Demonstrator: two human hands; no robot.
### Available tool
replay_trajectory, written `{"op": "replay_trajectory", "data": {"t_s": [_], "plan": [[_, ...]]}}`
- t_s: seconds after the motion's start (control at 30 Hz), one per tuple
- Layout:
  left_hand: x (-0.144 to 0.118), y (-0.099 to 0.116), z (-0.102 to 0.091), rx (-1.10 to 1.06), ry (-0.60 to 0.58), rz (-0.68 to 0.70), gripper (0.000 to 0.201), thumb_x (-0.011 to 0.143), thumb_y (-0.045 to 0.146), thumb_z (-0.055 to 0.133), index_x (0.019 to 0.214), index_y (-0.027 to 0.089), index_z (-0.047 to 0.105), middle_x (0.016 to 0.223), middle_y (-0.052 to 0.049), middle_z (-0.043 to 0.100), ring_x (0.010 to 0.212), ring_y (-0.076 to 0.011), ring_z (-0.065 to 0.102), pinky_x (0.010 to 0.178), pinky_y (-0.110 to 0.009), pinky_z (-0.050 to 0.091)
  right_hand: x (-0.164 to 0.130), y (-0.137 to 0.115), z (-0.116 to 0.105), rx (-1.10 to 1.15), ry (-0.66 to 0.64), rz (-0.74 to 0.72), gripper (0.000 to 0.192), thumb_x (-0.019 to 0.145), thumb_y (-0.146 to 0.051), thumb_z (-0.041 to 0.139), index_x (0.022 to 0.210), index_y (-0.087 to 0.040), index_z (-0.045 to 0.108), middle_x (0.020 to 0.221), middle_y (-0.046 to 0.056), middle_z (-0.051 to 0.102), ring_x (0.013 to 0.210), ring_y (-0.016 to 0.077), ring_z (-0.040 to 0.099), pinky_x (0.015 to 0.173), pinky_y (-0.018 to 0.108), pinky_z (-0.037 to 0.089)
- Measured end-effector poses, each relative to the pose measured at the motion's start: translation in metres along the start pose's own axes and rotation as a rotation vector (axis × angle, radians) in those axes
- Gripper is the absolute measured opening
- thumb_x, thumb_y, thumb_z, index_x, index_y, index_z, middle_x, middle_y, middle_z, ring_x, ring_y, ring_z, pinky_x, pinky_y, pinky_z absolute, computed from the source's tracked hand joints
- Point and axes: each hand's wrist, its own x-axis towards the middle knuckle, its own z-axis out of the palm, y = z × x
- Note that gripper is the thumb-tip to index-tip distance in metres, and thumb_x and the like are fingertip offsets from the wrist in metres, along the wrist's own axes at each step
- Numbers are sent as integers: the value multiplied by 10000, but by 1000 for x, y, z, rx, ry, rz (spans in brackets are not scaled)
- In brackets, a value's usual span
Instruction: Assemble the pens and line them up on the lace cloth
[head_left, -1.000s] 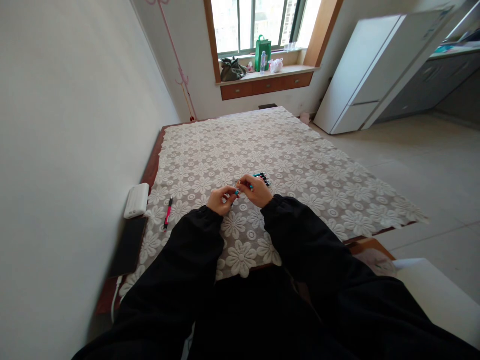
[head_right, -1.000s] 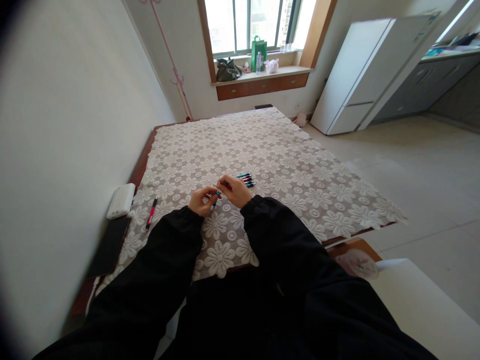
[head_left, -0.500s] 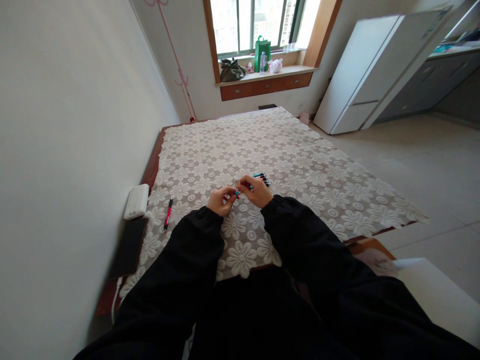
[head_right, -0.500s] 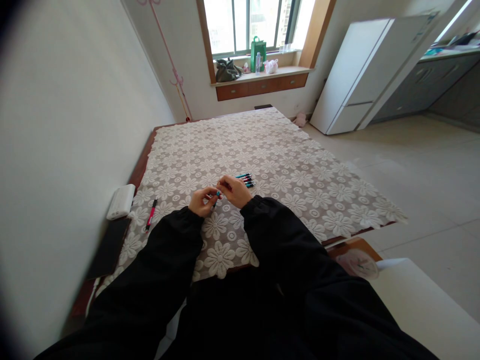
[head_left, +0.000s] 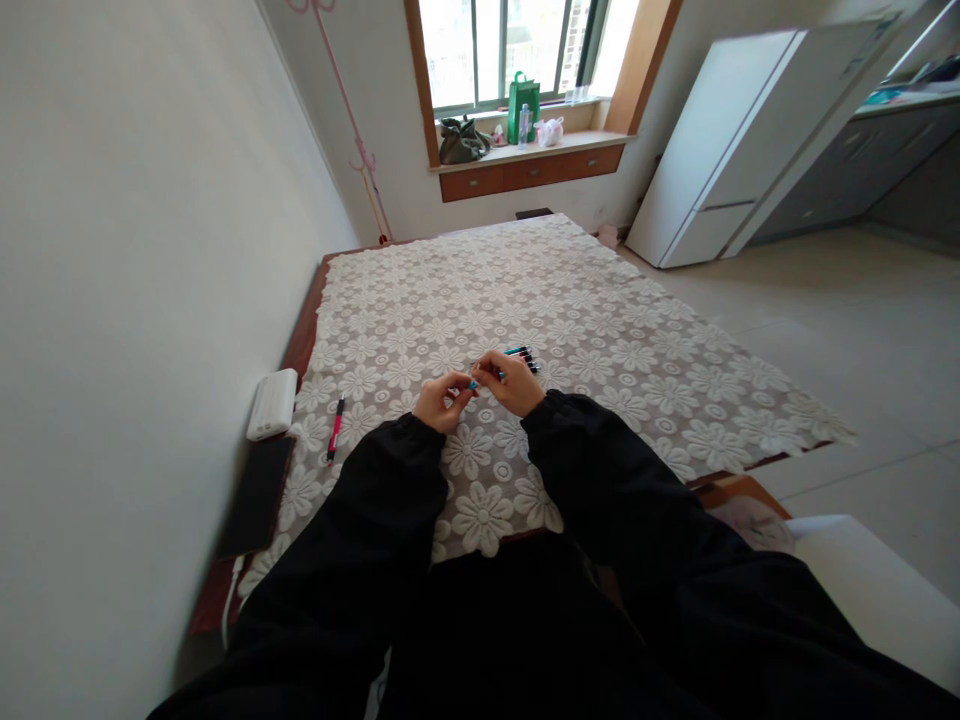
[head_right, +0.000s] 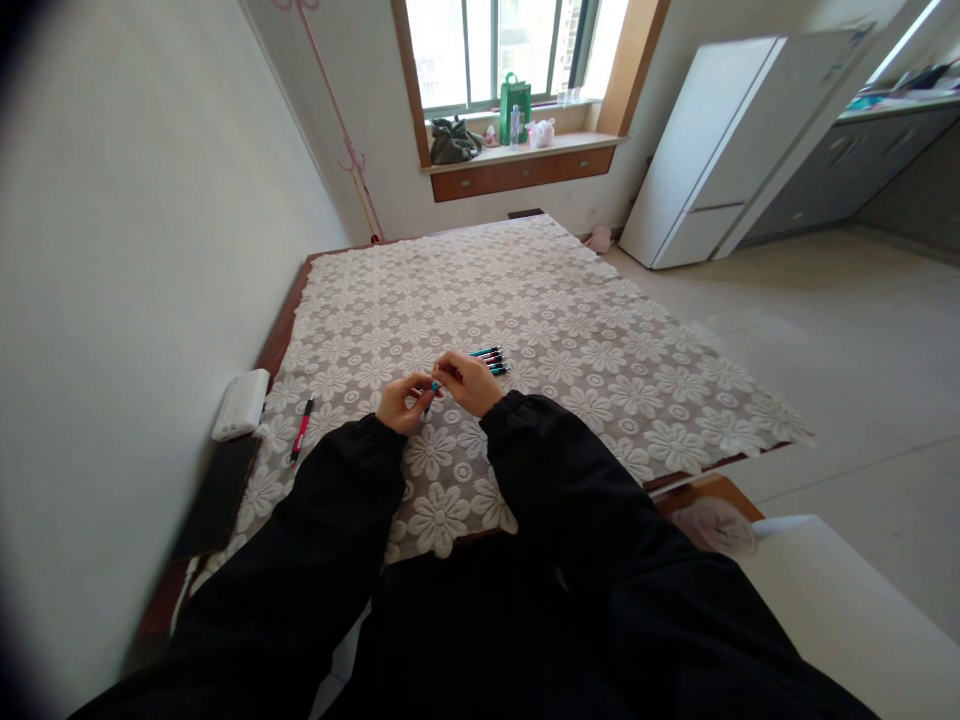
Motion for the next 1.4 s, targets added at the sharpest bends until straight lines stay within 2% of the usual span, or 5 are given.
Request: {"op": "replay_trajectory", "data": {"t_s": [0.23, 0.47, 0.8, 1.13, 1.4], "plan": [[0, 1, 0, 23, -30, -8, 124, 847, 251, 588, 942, 192, 642, 833, -30, 749, 753, -156, 698, 636, -249, 515, -1, 0, 0, -10, 0, 1, 193, 917, -341, 570, 799, -189, 576, 675, -20, 568, 585, 108, 453, 576, 253, 361], [0, 0, 0, 1, 6, -25, 147, 835, 298, 612, 930, 192, 649, 827, -37, 749, 743, -161, 695, 619, -254, 529, 2, -1, 0, -44, 3, 1, 188, 911, -338, 571, 794, -191, 579, 677, -16, 574, 600, 114, 459, 595, 255, 365], [0, -2, -1, -58, 84, 5, 166, 856, 331, 602, 919, 182, 635, 809, -46, 733, 723, -164, 684, 593, -256, 537, 28, -9, 0, -117, -180, -38, 128, 886, -284, 581, 804, -185, 576, 637, -41, 558, 574, 95, 461, 593, 233, 343], [-2, 1, -1, -12, 102, 20, 157, 856, 313, 597, 945, 192, 645, 811, -34, 728, 715, -156, 677, 595, -258, 536, 15, -6, 11, -16, -49, -15, 162, 902, -323, 575, 803, -195, 561, 633, -38, 559, 549, 100, 453, 575, 238, 367], [-1, 5, -3, 4, 92, 11, 179, 844, 339, 611, 914, 182, 664, 807, -46, 714, 750, -172, 667, 602, -265, 542, 11, -7, 12, 3, -75, 11, 199, 927, -379, 552, 840, -201, 568, 704, -10, 589, 621, 125, 504, 630, 260, 406]]}}
